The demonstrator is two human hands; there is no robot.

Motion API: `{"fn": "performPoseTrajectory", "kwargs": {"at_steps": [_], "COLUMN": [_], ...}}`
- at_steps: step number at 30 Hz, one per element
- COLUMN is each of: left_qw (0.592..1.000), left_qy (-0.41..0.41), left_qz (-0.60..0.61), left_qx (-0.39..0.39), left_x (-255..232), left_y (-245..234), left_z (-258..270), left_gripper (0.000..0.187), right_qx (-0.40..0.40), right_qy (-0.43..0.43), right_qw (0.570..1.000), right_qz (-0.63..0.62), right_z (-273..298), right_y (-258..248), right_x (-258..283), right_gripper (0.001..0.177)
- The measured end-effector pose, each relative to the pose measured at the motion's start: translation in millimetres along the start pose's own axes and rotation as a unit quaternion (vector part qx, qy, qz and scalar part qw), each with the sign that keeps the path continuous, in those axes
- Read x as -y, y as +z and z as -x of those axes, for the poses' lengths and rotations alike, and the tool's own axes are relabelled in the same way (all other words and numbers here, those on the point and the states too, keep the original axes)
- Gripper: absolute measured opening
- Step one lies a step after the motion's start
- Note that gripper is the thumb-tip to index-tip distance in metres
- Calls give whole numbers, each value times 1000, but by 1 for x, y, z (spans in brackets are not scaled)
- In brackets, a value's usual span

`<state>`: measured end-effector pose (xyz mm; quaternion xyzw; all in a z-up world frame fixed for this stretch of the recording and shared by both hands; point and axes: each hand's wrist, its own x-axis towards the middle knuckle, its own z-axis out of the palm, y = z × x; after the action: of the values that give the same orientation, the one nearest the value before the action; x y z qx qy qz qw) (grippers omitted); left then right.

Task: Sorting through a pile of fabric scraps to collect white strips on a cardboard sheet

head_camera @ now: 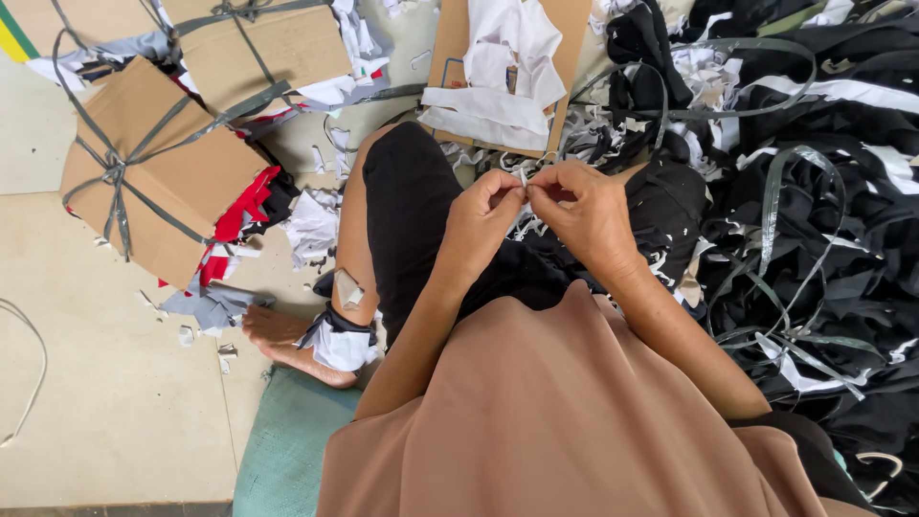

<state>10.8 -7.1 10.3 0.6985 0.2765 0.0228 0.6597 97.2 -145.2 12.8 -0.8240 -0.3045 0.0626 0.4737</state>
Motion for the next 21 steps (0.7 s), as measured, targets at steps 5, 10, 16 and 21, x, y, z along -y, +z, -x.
{"fn": "performPoseTrajectory", "kwargs": {"at_steps": [5,10,16,21], "left_qw": [999,999,995,993], "left_qy": [15,11,17,44], "left_qz": [-38,30,93,88], "left_qx": [-4,19,34,71], "left_x": [-8,-2,17,-17], "left_y": [7,4,5,1], "left_z": [-3,-10,-20,-9], "left_gripper": [15,14,13,12], "right_qx": [25,70,37,52], "right_qy": [11,172,266,190], "right_qw": [999,944,847,918], "right_qz": [45,-275,-458,-343], "right_z": [-3,-5,-6,-9], "right_y": [-5,0,-3,5], "right_x": [-15,-19,-22,-23], "right_gripper": [6,5,7,14]}}
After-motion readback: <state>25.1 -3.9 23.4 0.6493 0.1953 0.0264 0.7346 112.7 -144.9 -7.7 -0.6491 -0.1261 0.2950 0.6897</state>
